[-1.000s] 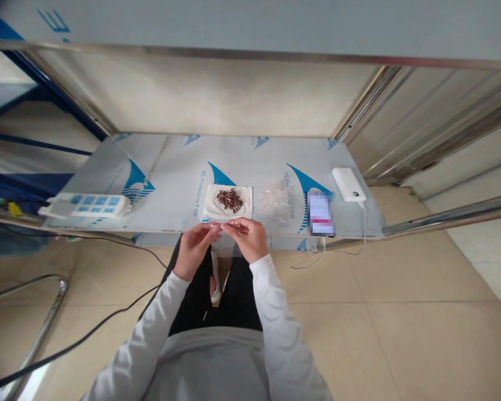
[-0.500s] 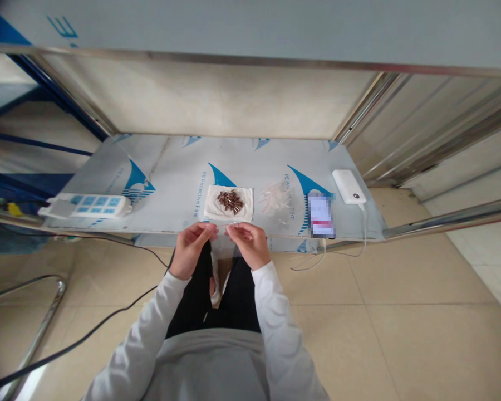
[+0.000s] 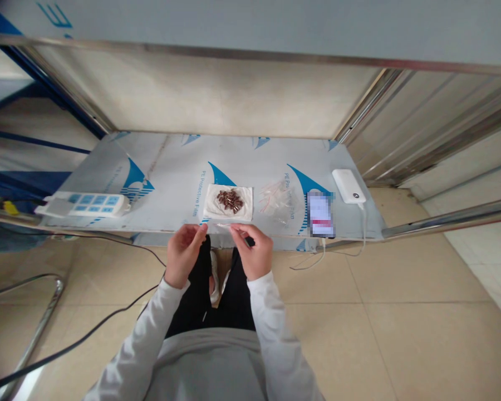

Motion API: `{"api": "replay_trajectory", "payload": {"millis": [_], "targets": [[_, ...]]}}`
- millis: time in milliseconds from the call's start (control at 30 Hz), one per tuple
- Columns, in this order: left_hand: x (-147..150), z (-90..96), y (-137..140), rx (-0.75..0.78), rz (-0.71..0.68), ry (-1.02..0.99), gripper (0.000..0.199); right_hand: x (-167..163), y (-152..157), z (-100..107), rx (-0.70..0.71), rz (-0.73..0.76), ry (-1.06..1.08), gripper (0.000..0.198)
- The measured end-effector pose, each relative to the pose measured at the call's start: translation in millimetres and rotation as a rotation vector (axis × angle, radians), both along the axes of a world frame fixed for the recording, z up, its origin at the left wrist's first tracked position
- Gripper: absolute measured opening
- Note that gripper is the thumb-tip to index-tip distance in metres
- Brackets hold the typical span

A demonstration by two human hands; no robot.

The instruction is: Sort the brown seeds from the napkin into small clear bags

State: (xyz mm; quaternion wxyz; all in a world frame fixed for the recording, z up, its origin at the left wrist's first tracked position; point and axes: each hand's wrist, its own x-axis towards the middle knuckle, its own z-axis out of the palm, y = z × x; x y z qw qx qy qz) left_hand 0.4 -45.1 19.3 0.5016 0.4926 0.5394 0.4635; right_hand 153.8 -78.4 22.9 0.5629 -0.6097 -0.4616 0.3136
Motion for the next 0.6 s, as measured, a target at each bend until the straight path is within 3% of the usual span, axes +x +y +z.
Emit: {"api": "replay_trajectory", "payload": {"millis": [133,267,467,600], "targets": [[9,12.2,-7,-0.091,-0.113,-0.187,0.028,-9,-8,12,0.146,0.110,-0.186,0.013],[11,13.2,-9,-0.134,-0.092,-0.285,0.025,-14,-10,13,0.056,0.197,-0.067,0.026],[6,5.1,-13,-0.027,-0.183,-0.091,0.024,-23,-4,2,-0.074,0.035,0.063,0.020],[7,10.1,-18,0.119,-0.147,0.175,0.018,-21,-3,1,-0.080,0.021,-0.097,0.015]]}}
